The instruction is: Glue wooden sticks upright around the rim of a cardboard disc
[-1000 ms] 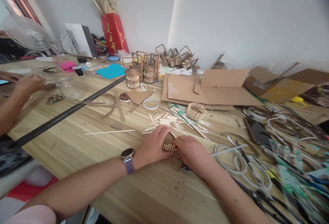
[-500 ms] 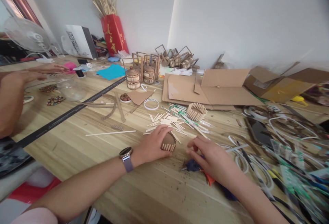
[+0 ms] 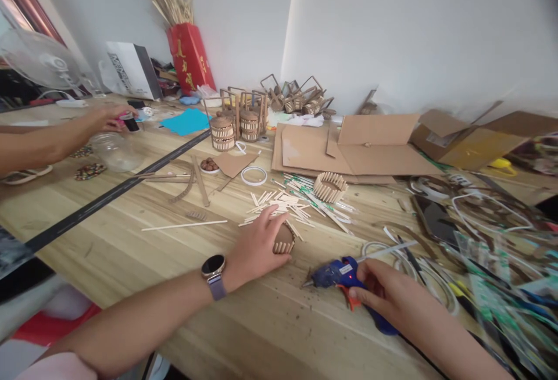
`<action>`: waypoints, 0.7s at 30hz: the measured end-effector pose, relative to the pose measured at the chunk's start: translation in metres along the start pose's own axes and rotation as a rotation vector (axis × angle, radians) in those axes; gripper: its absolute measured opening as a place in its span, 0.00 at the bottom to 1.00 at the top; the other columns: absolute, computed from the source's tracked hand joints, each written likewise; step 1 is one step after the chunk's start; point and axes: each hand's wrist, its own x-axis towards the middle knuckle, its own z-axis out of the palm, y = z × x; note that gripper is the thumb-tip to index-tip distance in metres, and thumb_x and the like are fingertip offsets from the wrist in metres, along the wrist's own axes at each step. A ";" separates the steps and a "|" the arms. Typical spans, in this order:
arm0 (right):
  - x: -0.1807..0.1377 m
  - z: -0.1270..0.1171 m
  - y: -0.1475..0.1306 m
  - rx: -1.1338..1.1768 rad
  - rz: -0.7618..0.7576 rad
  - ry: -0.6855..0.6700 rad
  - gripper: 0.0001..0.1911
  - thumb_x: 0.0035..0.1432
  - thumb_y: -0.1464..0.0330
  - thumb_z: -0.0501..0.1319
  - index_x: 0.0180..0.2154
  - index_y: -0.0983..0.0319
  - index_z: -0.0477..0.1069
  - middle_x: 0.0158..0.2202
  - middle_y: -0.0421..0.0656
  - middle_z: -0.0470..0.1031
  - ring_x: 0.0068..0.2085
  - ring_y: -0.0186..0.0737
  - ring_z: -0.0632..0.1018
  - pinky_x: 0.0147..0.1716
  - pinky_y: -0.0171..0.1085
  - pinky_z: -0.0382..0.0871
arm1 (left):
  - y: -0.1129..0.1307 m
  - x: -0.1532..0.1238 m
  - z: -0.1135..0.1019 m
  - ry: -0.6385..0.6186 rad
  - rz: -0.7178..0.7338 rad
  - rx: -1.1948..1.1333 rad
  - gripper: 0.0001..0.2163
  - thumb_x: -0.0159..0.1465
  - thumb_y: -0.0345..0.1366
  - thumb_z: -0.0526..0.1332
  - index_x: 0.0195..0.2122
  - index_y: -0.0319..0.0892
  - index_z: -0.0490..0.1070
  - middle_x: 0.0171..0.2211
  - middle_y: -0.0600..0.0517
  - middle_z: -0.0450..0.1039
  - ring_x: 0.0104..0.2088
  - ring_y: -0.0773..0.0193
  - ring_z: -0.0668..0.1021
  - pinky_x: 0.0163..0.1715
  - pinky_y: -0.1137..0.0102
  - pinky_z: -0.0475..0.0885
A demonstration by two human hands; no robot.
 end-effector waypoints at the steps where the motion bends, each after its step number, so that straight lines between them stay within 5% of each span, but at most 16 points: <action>1: 0.000 0.000 0.001 0.010 0.014 0.004 0.07 0.54 0.62 0.60 0.28 0.57 0.66 0.22 0.39 0.72 0.25 0.41 0.73 0.26 0.35 0.60 | 0.000 0.000 0.000 0.002 0.002 0.003 0.39 0.52 0.33 0.73 0.62 0.46 0.55 0.65 0.39 0.51 0.65 0.45 0.60 0.62 0.49 0.63; 7: 0.000 -0.005 -0.006 0.054 0.020 -0.082 0.08 0.54 0.62 0.58 0.27 0.58 0.70 0.25 0.42 0.77 0.27 0.43 0.75 0.27 0.36 0.64 | 0.001 -0.001 0.001 0.016 0.001 -0.006 0.39 0.52 0.32 0.72 0.62 0.49 0.54 0.65 0.40 0.50 0.65 0.43 0.60 0.61 0.48 0.62; 21: 0.001 -0.002 -0.010 0.205 0.004 0.123 0.17 0.59 0.54 0.51 0.35 0.59 0.71 0.32 0.48 0.79 0.33 0.48 0.78 0.34 0.42 0.71 | 0.003 0.000 0.003 -0.004 0.005 -0.001 0.37 0.54 0.30 0.68 0.62 0.49 0.54 0.66 0.41 0.50 0.64 0.43 0.62 0.60 0.48 0.65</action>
